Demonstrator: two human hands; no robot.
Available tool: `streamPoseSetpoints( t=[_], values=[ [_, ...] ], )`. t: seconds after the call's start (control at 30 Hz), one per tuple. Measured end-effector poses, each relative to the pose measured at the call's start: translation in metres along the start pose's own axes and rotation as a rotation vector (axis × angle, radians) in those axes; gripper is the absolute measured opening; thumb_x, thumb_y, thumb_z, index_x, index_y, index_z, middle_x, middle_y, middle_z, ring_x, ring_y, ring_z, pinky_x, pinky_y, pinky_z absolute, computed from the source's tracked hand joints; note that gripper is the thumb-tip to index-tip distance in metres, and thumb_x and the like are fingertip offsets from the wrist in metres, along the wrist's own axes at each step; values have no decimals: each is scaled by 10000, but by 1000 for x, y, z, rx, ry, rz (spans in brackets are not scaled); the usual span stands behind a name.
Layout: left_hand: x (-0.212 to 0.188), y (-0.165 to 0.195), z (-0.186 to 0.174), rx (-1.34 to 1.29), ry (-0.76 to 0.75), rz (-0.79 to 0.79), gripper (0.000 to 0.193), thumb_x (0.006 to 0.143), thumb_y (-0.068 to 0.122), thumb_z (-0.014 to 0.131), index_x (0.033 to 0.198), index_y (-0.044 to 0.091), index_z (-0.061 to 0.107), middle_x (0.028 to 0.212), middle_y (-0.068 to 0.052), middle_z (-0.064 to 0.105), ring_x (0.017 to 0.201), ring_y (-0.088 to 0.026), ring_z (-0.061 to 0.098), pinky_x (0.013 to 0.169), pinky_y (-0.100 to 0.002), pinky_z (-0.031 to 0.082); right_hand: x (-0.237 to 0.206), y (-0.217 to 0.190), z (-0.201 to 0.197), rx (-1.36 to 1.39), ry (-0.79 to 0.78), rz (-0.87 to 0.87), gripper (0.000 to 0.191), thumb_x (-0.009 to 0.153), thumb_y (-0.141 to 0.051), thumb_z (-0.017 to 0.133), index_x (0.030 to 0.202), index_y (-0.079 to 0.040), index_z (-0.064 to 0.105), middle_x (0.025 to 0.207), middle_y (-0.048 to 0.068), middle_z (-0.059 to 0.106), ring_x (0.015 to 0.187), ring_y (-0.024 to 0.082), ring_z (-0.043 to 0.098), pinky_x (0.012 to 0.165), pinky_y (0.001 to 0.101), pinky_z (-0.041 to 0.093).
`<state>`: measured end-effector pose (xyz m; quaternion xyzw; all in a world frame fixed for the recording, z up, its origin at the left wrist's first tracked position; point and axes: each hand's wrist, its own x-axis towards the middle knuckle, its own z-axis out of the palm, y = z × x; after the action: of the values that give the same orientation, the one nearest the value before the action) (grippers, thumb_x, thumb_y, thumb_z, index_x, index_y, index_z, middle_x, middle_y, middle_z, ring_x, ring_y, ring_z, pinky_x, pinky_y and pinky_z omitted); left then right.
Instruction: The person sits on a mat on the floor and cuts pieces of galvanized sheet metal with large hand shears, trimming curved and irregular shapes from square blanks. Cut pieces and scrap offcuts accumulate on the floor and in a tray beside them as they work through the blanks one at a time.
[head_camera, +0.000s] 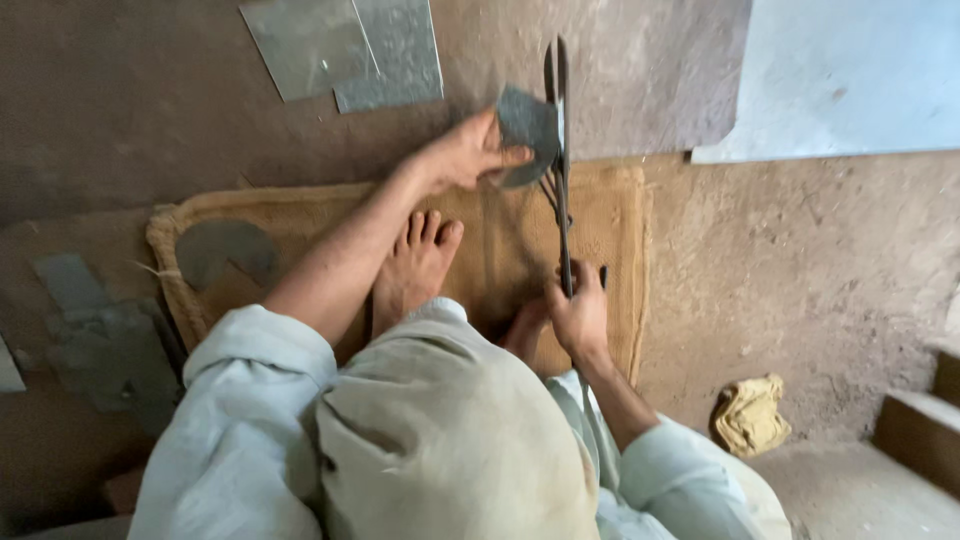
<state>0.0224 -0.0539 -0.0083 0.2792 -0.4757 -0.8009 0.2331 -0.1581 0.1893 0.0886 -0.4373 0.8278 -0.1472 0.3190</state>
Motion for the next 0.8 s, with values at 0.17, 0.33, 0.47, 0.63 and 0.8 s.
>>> streamPoseSetpoints(
  t=[0.17, 0.33, 0.47, 0.63, 0.8],
  values=[
    [2, 23, -16, 247, -18, -293, 1026, 763, 579, 813, 1473, 6, 341, 936, -71, 649, 695, -96, 654, 427, -222, 470, -2, -6, 5, -55, 86, -77, 232, 920, -158, 646, 1100, -13, 657, 953, 166, 722, 888, 316, 713, 815, 411, 554],
    [-1, 48, -13, 295, -9, -349, 1077, 687, 599, 826, 1499, 86, 338, 914, -61, 627, 674, -82, 642, 407, -195, 459, -3, -9, -11, 367, -109, 43, 495, 891, -192, 668, 1326, -30, 497, 1095, 137, 669, 980, 256, 666, 813, 389, 541],
    [1, 38, -12, 294, -45, -354, 1052, 718, 618, 831, 1476, 62, 361, 900, -52, 617, 681, -80, 642, 413, -223, 453, -7, -4, -11, 246, -164, 242, 438, 972, -207, 638, 1382, -66, 576, 1016, 228, 695, 835, 351, 683, 715, 477, 503],
    [16, 15, -26, 472, -122, -353, 1016, 726, 633, 798, 1472, 87, 376, 858, -38, 616, 650, -103, 632, 432, -259, 499, -5, 3, 5, 51, 14, 41, 320, 923, -173, 654, 1190, 3, 670, 1037, 164, 744, 950, 267, 734, 823, 379, 563],
    [17, 23, -36, 545, -149, -278, 1100, 766, 657, 834, 1527, 52, 319, 931, -42, 641, 670, -88, 623, 474, -245, 524, -6, 5, 11, 103, 29, 55, 247, 953, -158, 634, 1132, 6, 674, 984, 163, 747, 907, 239, 743, 820, 371, 571]
  ],
)
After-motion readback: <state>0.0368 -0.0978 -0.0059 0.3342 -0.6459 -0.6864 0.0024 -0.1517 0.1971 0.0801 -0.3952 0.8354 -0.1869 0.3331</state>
